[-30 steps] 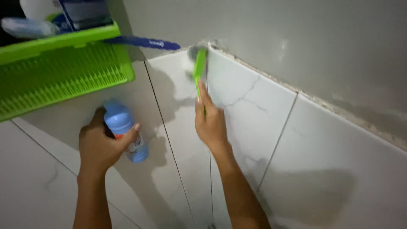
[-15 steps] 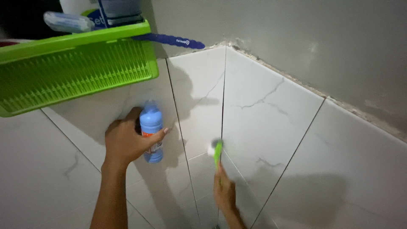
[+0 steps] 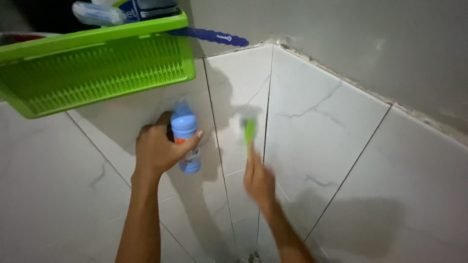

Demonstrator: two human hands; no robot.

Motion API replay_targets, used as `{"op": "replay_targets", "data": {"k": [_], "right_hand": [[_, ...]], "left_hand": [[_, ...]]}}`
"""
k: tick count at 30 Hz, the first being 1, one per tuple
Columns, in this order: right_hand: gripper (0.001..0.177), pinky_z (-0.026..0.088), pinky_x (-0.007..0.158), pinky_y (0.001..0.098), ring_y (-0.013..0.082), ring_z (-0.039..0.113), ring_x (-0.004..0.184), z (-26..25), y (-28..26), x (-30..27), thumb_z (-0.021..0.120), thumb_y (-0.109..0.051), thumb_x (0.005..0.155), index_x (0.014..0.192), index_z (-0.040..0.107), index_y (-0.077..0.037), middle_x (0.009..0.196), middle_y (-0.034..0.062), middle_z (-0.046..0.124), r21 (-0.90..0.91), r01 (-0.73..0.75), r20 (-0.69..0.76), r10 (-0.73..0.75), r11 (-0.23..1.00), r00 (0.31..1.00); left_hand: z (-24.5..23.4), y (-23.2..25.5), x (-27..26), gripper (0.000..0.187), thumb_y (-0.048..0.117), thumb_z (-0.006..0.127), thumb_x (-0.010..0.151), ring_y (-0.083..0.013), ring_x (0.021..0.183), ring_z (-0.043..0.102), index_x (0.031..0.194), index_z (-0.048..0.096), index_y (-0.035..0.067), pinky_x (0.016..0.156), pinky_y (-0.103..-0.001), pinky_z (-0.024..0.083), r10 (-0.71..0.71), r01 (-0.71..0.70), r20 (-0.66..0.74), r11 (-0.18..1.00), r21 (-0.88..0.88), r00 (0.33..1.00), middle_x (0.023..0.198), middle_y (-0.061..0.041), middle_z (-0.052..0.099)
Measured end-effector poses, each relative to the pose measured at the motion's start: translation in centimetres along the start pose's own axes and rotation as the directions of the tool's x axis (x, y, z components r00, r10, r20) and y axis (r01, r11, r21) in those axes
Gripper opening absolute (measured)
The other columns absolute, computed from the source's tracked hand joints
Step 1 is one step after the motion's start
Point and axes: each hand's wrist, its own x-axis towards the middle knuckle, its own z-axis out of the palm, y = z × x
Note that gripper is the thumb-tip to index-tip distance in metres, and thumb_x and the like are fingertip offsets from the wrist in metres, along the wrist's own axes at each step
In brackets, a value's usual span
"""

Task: The person scrubs the vertical grout lines between white bathroom wall tiles using a green-handled brush and a blue cleaning solution bottle. The person repeatedly applies the solution and scrubs the same vertical seam under a green wall-mounted basket.

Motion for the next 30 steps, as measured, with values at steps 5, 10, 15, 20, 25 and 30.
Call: {"op": "replay_targets", "data": {"k": [5, 10, 15, 20, 25, 30], "right_hand": [[0.047, 0.048, 0.046, 0.0345, 0.0185, 0.056, 0.062, 2.9, 4.3, -6.1, 0.039, -0.024, 0.105, 0.149, 0.047, -0.009, 0.101, 0.0013, 0.055, 0.061, -0.023, 0.081, 0.018, 0.998, 0.997], [0.042, 0.05, 0.045, 0.0379, 0.0292, 0.068, 0.048, -6.9, -6.9, 8.8, 0.035, -0.027, 0.111, 0.126, 0.066, -0.002, 0.077, 0.0205, 0.073, -0.004, 0.178, -0.084, -0.177, 0.984, 0.981], [0.041, 0.053, 0.07, 0.066, 0.0511, 0.071, 0.084, -10.1, -10.4, 12.3, 0.042, -0.03, 0.106, 0.142, 0.058, -0.021, 0.127, 0.0151, 0.071, -0.089, 0.142, -0.102, -0.151, 0.986, 0.983], [0.048, 0.055, 0.078, 0.0638, 0.0476, 0.072, 0.094, -2.4, -2.2, -2.8, 0.036, -0.023, 0.104, 0.149, 0.05, -0.014, 0.127, 0.0221, 0.069, -0.087, -0.021, 0.268, 0.043, 0.996, 0.962], [0.052, 0.058, 0.084, 0.0508, 0.0354, 0.077, 0.092, 0.2, 0.7, -8.6, 0.035, -0.03, 0.104, 0.155, 0.042, -0.029, 0.11, 0.0143, 0.078, -0.141, -0.23, 0.542, 0.27, 0.963, 0.796], [0.052, 0.051, 0.083, 0.0677, 0.0505, 0.07, 0.097, -4.0, -7.4, 3.5, 0.038, -0.028, 0.104, 0.155, 0.047, -0.02, 0.125, 0.0256, 0.068, -0.043, -0.003, 0.277, 0.015, 0.999, 0.961]], "left_hand": [[1.3, -1.3, 0.7, 0.057, 0.062, 0.075, 0.079, -0.028, 0.066, 0.068, 0.109, 0.065, 0.014, 0.061, -0.045, 0.053, 0.001, 0.002, -0.053, 0.999, 0.05, 0.999, 0.077, -0.004, 0.073], [1.4, -0.1, 1.1, 0.069, 0.059, 0.088, 0.072, -0.0471, 0.087, 0.074, 0.105, 0.069, 0.002, 0.073, -0.059, 0.058, 0.03, -0.034, -0.113, 0.999, -0.034, 0.993, 0.086, -0.026, 0.075], [0.8, 3.5, 0.6, 0.053, 0.042, 0.087, 0.075, -0.048, 0.091, 0.073, 0.108, 0.069, 0.004, 0.078, -0.059, 0.059, 0.087, -0.105, -0.068, 0.937, -0.332, 0.994, 0.093, -0.023, 0.076], [0.0, 4.3, -0.3, 0.056, 0.04, 0.081, 0.085, -0.0536, 0.093, 0.071, 0.11, 0.065, -0.007, 0.08, -0.062, 0.058, 0.031, -0.062, -0.087, 0.923, -0.379, 0.996, 0.095, -0.034, 0.072], [-1.9, 3.1, -1.2, 0.058, 0.038, 0.074, 0.086, -0.0425, 0.065, 0.073, 0.116, 0.057, -0.008, 0.069, -0.057, 0.056, -0.078, 0.076, 0.01, 0.93, -0.359, 0.997, 0.08, -0.029, 0.071], [-6.6, 6.0, -1.7, 0.064, 0.03, 0.071, 0.083, -0.0605, 0.092, 0.069, 0.129, 0.052, -0.011, 0.077, -0.07, 0.052, -0.017, 0.032, 0.202, 0.997, -0.069, 0.979, 0.101, -0.04, 0.069]]}}
